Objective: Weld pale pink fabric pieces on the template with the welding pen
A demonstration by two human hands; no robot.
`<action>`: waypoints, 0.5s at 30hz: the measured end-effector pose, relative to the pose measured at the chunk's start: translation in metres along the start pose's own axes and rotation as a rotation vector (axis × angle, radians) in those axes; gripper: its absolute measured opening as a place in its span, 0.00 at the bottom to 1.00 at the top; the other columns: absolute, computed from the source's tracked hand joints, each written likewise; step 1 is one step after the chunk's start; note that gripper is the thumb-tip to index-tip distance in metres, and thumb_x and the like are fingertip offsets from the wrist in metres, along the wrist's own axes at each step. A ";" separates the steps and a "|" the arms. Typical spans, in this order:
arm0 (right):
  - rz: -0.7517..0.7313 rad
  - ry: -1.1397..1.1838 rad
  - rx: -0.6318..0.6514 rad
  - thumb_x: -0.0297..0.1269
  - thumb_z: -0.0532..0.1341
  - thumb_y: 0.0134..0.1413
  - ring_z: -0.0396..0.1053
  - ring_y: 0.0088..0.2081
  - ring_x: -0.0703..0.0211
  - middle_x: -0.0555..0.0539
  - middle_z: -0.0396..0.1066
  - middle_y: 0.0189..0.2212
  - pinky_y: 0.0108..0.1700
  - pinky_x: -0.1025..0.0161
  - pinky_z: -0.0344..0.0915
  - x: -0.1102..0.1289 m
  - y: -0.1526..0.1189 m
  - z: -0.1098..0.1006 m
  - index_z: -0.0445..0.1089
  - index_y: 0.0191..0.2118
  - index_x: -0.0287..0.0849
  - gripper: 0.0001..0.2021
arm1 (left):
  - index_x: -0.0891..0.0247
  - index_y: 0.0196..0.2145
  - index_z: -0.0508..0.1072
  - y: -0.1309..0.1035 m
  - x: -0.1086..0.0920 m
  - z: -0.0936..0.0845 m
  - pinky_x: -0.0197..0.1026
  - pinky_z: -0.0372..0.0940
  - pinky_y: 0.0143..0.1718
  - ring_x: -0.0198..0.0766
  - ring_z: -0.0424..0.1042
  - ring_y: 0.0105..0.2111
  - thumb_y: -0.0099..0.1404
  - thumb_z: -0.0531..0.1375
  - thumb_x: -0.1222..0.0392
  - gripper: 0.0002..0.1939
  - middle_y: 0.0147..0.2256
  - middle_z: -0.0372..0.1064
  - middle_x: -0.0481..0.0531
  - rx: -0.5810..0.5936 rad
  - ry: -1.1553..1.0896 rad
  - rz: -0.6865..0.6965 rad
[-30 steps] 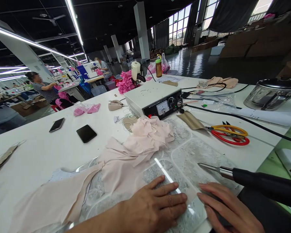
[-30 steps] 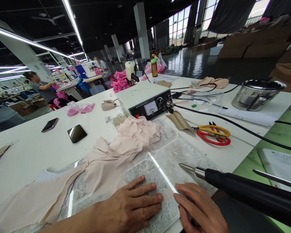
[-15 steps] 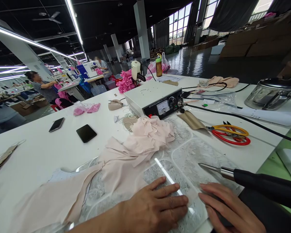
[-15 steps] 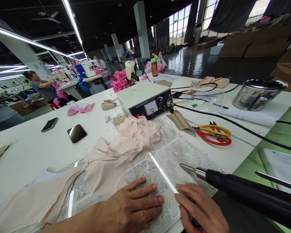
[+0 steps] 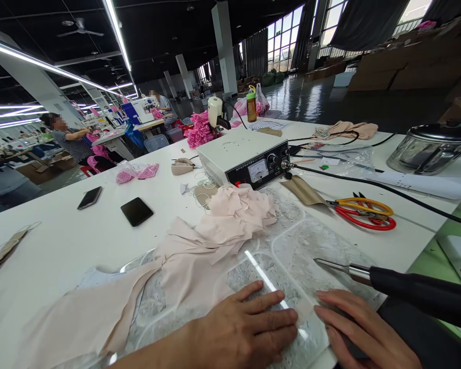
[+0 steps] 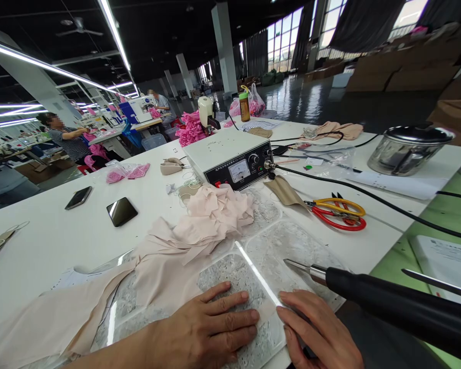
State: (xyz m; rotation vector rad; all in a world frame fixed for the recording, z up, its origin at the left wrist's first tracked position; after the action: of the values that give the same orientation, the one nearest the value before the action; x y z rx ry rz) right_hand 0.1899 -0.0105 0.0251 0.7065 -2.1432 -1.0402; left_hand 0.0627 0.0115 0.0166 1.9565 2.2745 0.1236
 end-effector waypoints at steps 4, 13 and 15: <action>-0.006 -0.002 -0.004 0.23 0.55 0.65 0.67 0.45 0.50 0.41 0.66 0.44 0.46 0.59 0.70 0.001 0.001 -0.001 0.71 0.46 0.38 0.10 | 0.64 0.55 0.67 0.002 -0.001 -0.001 0.46 0.40 0.67 0.40 0.56 0.62 0.75 0.46 0.57 0.17 0.60 0.60 0.44 0.061 0.002 0.006; -0.002 0.011 -0.004 0.23 0.55 0.65 0.68 0.45 0.49 0.41 0.66 0.44 0.45 0.59 0.71 0.000 -0.004 -0.002 0.72 0.46 0.38 0.10 | 0.63 0.55 0.67 -0.002 -0.002 0.000 0.46 0.40 0.67 0.40 0.55 0.63 0.75 0.47 0.55 0.18 0.60 0.60 0.44 -0.023 0.030 0.018; -0.006 0.006 -0.006 0.23 0.55 0.65 0.68 0.45 0.50 0.41 0.66 0.44 0.45 0.59 0.71 0.000 -0.004 -0.001 0.72 0.46 0.38 0.10 | 0.63 0.55 0.67 -0.002 -0.002 0.000 0.46 0.40 0.67 0.40 0.55 0.63 0.75 0.48 0.55 0.18 0.59 0.61 0.43 -0.038 0.038 0.018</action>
State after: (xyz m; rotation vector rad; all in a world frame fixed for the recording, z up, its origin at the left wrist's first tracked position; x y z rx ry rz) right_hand 0.1913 -0.0133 0.0228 0.7129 -2.1337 -1.0462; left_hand 0.0612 0.0094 0.0162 1.9730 2.2606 0.2067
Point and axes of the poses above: each hand's wrist, its own y-axis towards the middle knuckle, its own z-axis out of the palm, x = y × z, the point moved 10 cm from there along y, towards the middle knuckle
